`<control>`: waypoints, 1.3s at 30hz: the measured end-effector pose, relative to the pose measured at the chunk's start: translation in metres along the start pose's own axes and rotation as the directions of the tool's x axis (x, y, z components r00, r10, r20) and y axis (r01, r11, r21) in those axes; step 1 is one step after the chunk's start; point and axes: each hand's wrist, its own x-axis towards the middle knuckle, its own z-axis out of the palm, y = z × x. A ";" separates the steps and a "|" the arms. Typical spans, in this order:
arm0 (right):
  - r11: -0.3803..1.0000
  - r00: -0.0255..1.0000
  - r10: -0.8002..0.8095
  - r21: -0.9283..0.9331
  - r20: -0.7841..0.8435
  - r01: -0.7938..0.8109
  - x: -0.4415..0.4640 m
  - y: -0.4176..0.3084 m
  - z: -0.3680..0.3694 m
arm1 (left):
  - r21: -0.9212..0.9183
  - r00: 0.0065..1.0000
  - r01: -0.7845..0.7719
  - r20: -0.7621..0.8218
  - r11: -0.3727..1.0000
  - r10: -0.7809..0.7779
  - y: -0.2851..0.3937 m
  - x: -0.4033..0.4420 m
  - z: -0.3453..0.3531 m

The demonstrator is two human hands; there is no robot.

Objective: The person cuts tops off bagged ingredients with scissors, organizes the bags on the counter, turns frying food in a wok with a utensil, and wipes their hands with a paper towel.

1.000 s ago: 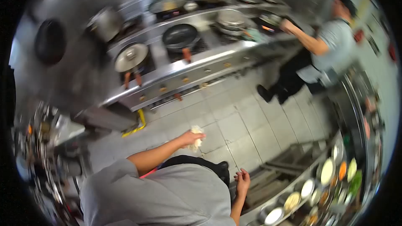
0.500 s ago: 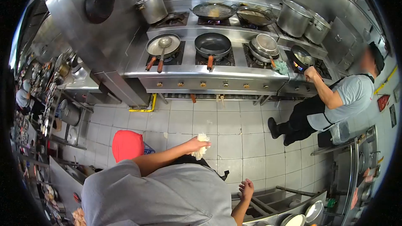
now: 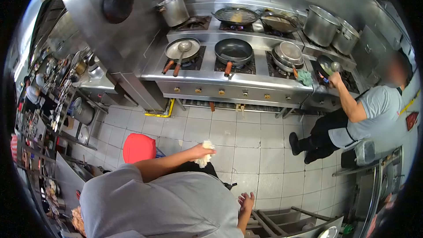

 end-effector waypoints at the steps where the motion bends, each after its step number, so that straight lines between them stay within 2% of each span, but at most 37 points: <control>1: 1.000 1.000 0.016 0.006 0.020 -0.016 0.003 -0.010 0.008 | -0.023 1.000 0.014 -0.028 1.000 -0.015 0.001 -0.001 -0.006; 4: 0.989 0.994 -0.084 -0.116 0.074 0.092 0.030 -0.064 0.036 | -0.104 0.996 -0.014 -0.092 0.995 0.004 -0.006 0.007 -0.030; 6: 0.951 0.965 -0.236 -0.176 0.114 0.254 0.041 -0.130 0.067 | -0.134 0.987 -0.001 -0.157 0.991 -0.020 -0.012 0.014 -0.049; 8: 0.869 0.877 -0.460 -0.133 0.137 0.476 0.051 -0.207 0.108 | -0.190 0.975 -0.002 -0.218 0.982 -0.040 -0.013 0.017 -0.067; 11: 0.777 0.788 -0.590 -0.138 0.176 0.614 0.031 -0.341 0.182 | -0.214 0.952 0.021 -0.294 0.977 -0.085 -0.030 0.033 -0.104; 12: 0.728 0.740 -0.659 -0.133 0.137 0.673 0.026 -0.379 0.209 | -0.238 0.935 0.041 -0.333 0.970 -0.121 -0.040 0.042 -0.117; 14: 0.663 0.680 -0.719 -0.149 0.147 0.733 0.043 -0.448 0.244 | -0.326 0.915 0.014 -0.376 0.945 -0.144 -0.082 0.073 -0.146; 17: 0.502 0.563 -0.826 -0.407 0.036 0.763 0.076 -0.532 0.299 | -0.434 0.882 0.034 -0.411 0.900 -0.231 -0.096 0.098 -0.183; 18: 0.359 0.447 -0.892 -0.494 0.068 0.792 0.159 -0.563 0.287 | -0.461 0.883 0.028 -0.404 0.887 -0.238 -0.105 0.103 -0.198; 19: 0.407 0.556 -0.829 -0.614 0.063 0.677 0.172 -0.590 0.291 | -0.484 0.874 0.007 -0.422 0.875 -0.240 -0.111 0.108 -0.212; 20: 0.356 0.483 -0.875 -0.631 0.034 0.689 0.169 -0.598 0.310 | -0.505 0.864 -0.011 -0.440 0.863 -0.246 -0.114 0.112 -0.225; 21: 0.307 0.458 -0.889 -0.738 0.003 0.601 0.230 -0.618 0.298 | -0.512 0.834 0.005 -0.472 0.859 -0.286 -0.115 0.113 -0.238; 22: 0.598 0.726 -0.685 -0.609 -0.052 0.521 0.215 -0.625 0.313 | -0.512 0.803 0.027 -0.500 0.858 -0.324 -0.115 0.113 -0.250; 23: 0.691 0.769 -0.637 -0.479 -0.048 0.542 0.205 -0.622 0.331 | -0.487 0.765 0.070 -0.534 0.871 -0.360 -0.115 0.109 -0.262; 26: 0.854 0.920 -0.391 -0.363 0.027 0.373 0.220 -0.629 0.354 | -0.384 0.716 0.078 -0.620 0.920 -0.319 -0.119 0.098 -0.299; 27: 0.854 0.921 -0.388 -0.365 0.028 0.371 0.222 -0.628 0.363 | -0.422 0.702 0.046 -0.632 0.905 -0.330 -0.115 0.092 -0.307; 29: 0.946 0.959 -0.211 -0.209 0.187 0.249 0.224 -0.615 0.382 | -0.477 0.623 0.085 -0.660 0.875 -0.420 -0.136 0.092 -0.329; 30: 0.950 0.924 -0.277 -0.069 0.262 0.304 0.224 -0.605 0.393 | -0.471 0.614 0.016 -0.691 0.882 -0.380 -0.125 0.084 -0.330; 31: 0.922 0.910 -0.368 -0.052 0.190 0.383 0.221 -0.591 0.406 | -0.458 0.601 0.024 -0.704 0.888 -0.379 -0.125 0.080 -0.334; 32: 0.880 0.875 -0.451 -0.076 0.174 0.468 0.201 -0.572 0.421 | -0.449 0.585 0.029 -0.717 0.893 -0.379 -0.124 0.076 -0.335; 33: 0.808 0.809 -0.557 -0.104 0.186 0.580 0.212 -0.556 0.428 | -0.505 0.585 -0.067 -0.718 0.860 -0.377 -0.114 0.072 -0.326; 34: 0.776 0.783 -0.582 -0.140 0.220 0.616 0.193 -0.545 0.444 | -0.509 0.579 -0.075 -0.722 0.858 -0.378 -0.112 0.075 -0.322; 35: 0.792 0.775 -0.558 -0.089 0.297 0.604 0.165 -0.544 0.463 | -0.529 0.557 -0.041 -0.717 0.847 -0.420 -0.119 0.077 -0.317; 36: 0.743 0.716 -0.613 -0.065 0.333 0.666 0.153 -0.552 0.486 | -0.548 0.532 -0.002 -0.709 0.836 -0.463 -0.133 0.078 -0.312; 37: 0.690 0.654 -0.665 -0.038 0.362 0.723 0.148 -0.565 0.505 | -0.487 0.499 0.102 -0.729 0.867 -0.468 -0.147 0.082 -0.309; 39: 0.671 0.639 -0.664 -0.068 0.388 0.738 0.149 -0.605 0.547 | -0.465 0.487 0.102 -0.748 0.880 -0.452 -0.143 0.088 -0.297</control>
